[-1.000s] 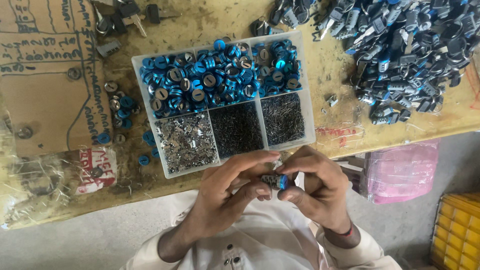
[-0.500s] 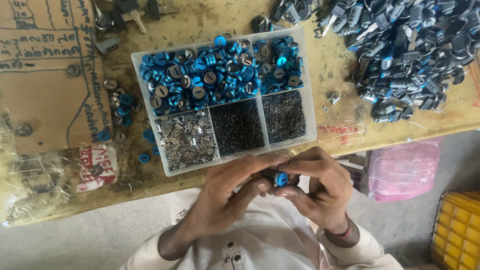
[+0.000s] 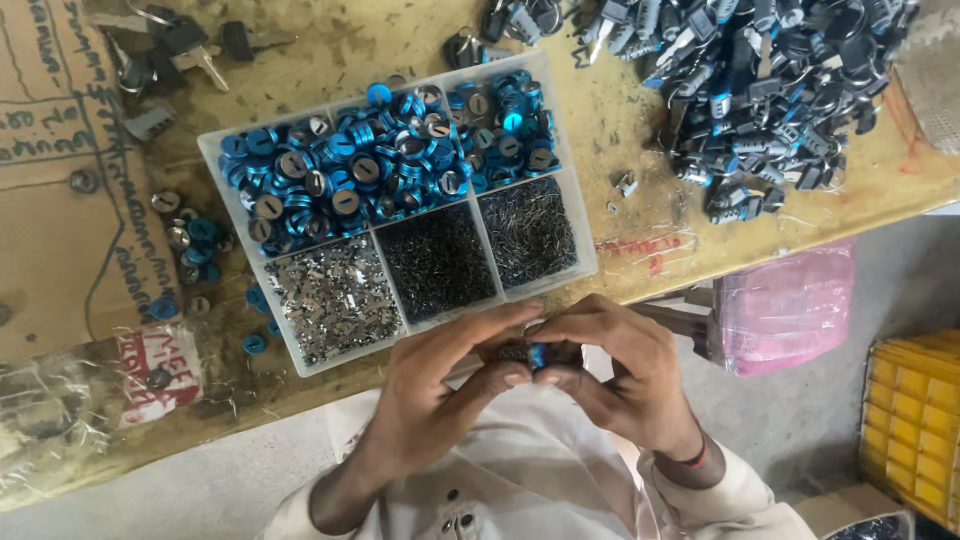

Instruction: The person assembles lock cylinders by hand at a workbench. They pick a blue lock housing, insert a metal key blank, add a small metal pin, and close the housing. The process is repeated for multiple units, with components drawn from a compartmentalized tray and finished assemblies placed on the table.

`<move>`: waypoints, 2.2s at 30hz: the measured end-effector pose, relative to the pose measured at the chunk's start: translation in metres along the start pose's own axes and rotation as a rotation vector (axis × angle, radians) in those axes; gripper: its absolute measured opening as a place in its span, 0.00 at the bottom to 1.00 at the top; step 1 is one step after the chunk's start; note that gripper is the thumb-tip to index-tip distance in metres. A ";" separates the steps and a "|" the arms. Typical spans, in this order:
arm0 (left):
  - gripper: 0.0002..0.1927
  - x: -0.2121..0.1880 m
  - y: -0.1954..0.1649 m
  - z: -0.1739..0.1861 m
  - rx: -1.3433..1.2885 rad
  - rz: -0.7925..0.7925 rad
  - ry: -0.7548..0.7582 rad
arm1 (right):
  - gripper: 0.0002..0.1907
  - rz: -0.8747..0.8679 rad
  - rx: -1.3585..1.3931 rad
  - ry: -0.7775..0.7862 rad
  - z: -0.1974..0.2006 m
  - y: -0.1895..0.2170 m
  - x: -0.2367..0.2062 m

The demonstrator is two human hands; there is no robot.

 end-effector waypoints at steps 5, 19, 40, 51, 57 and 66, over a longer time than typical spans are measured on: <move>0.28 -0.004 -0.002 -0.004 0.082 -0.155 -0.074 | 0.14 -0.163 0.483 -0.016 -0.004 -0.015 -0.010; 0.33 -0.020 -0.011 -0.005 0.212 -0.304 -0.166 | 0.19 -0.262 0.775 0.020 -0.017 -0.028 -0.022; 0.30 -0.020 0.004 0.001 0.080 -0.104 -0.103 | 0.14 0.093 0.038 -0.008 0.004 0.003 -0.003; 0.22 -0.009 0.025 0.026 0.133 -0.004 -0.246 | 0.13 -0.145 -0.293 -0.500 0.182 -0.006 -0.018; 0.18 -0.007 0.026 0.025 0.272 -0.090 -0.240 | 0.17 -0.262 -0.570 -0.101 0.208 -0.043 -0.035; 0.14 -0.009 0.034 0.028 0.289 -0.040 -0.226 | 0.20 -0.706 -0.428 0.031 0.360 -0.128 -0.088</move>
Point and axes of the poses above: each hand's wrist, its own x-axis towards the middle knuckle, its own z-axis out of the back of the hand, y = z × x, the point moved 2 cm from there along x, towards the middle knuckle, and after that the axes turned 3 degrees about -y, right-handed, at the moved point
